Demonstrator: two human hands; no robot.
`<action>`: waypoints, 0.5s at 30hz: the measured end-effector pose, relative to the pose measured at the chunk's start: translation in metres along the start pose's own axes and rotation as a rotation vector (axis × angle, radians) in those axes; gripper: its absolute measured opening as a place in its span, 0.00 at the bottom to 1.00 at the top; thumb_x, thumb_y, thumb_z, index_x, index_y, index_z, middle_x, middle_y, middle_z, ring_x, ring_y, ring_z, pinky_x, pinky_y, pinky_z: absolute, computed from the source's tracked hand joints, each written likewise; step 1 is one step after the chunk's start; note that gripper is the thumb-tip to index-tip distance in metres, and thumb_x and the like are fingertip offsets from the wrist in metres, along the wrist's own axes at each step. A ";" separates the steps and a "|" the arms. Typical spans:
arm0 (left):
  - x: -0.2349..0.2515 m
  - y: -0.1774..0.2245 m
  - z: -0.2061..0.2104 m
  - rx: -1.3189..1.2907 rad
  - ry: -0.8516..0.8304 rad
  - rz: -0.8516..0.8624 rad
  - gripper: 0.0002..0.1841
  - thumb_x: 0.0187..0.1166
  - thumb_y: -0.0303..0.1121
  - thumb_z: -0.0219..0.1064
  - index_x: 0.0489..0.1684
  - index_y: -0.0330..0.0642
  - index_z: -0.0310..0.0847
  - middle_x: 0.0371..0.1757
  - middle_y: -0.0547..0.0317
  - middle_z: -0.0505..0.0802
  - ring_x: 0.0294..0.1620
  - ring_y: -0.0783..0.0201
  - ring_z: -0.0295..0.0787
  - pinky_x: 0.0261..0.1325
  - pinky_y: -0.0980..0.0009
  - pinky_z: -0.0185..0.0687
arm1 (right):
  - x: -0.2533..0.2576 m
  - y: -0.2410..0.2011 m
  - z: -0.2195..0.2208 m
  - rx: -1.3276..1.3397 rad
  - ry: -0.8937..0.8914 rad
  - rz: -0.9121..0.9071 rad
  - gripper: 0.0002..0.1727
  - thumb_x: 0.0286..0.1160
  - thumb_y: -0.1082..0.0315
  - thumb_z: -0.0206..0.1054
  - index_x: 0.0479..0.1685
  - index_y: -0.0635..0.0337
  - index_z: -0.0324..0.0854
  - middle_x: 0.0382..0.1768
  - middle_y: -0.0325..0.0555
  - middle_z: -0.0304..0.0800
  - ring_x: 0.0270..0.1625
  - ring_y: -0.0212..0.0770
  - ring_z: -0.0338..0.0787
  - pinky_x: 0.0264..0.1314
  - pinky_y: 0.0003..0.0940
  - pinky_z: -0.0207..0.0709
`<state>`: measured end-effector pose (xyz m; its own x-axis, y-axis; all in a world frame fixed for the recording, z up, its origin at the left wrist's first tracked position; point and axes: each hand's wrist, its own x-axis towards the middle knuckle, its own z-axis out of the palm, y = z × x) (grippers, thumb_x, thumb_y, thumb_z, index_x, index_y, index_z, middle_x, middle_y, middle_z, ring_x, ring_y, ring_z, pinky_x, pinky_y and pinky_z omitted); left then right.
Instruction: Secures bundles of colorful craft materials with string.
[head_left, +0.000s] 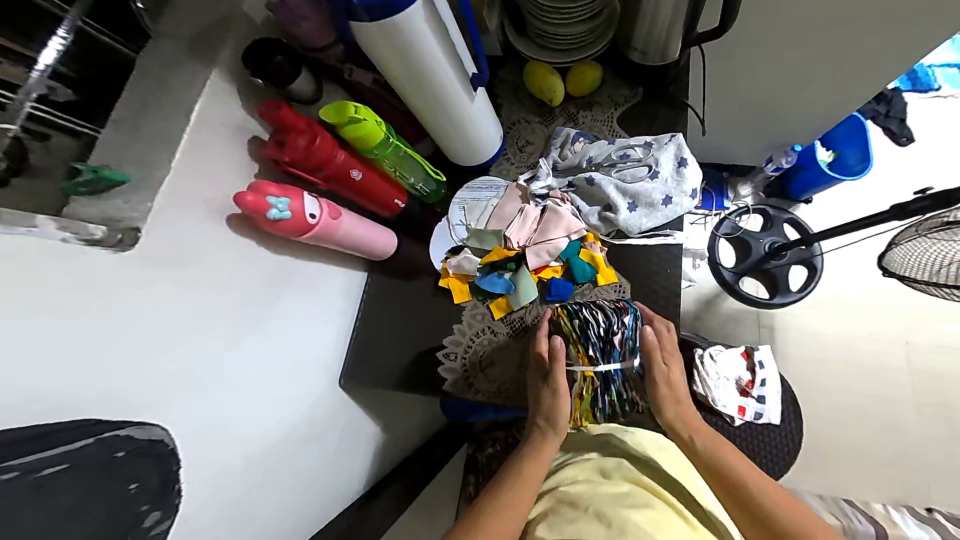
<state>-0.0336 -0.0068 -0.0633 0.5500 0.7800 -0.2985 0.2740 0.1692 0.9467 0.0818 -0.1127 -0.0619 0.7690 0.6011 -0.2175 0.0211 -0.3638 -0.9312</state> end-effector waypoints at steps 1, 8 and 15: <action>0.002 0.001 0.006 0.008 0.016 0.008 0.36 0.90 0.49 0.41 0.90 0.28 0.52 0.91 0.39 0.60 0.92 0.60 0.53 0.90 0.67 0.50 | 0.002 -0.003 0.004 -0.009 -0.024 0.027 0.37 0.88 0.51 0.46 0.87 0.72 0.61 0.82 0.71 0.65 0.84 0.53 0.68 0.85 0.45 0.62; 0.006 -0.030 0.042 -0.066 0.214 0.122 0.32 0.87 0.44 0.49 0.80 0.21 0.64 0.81 0.35 0.74 0.83 0.62 0.69 0.84 0.71 0.63 | 0.003 0.021 0.021 -0.077 0.090 0.010 0.42 0.85 0.45 0.48 0.88 0.71 0.57 0.82 0.65 0.69 0.82 0.45 0.75 0.82 0.44 0.70; 0.006 0.006 0.001 -0.103 0.149 -0.318 0.37 0.91 0.55 0.38 0.93 0.37 0.48 0.93 0.44 0.56 0.93 0.55 0.49 0.91 0.53 0.47 | 0.009 0.007 -0.026 0.247 -0.105 0.343 0.41 0.91 0.42 0.35 0.92 0.66 0.50 0.88 0.59 0.62 0.86 0.44 0.68 0.84 0.43 0.66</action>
<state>-0.0283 -0.0017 -0.0594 0.3267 0.7566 -0.5664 0.3280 0.4713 0.8187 0.1060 -0.1286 -0.0629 0.6359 0.5488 -0.5427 -0.3875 -0.3811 -0.8394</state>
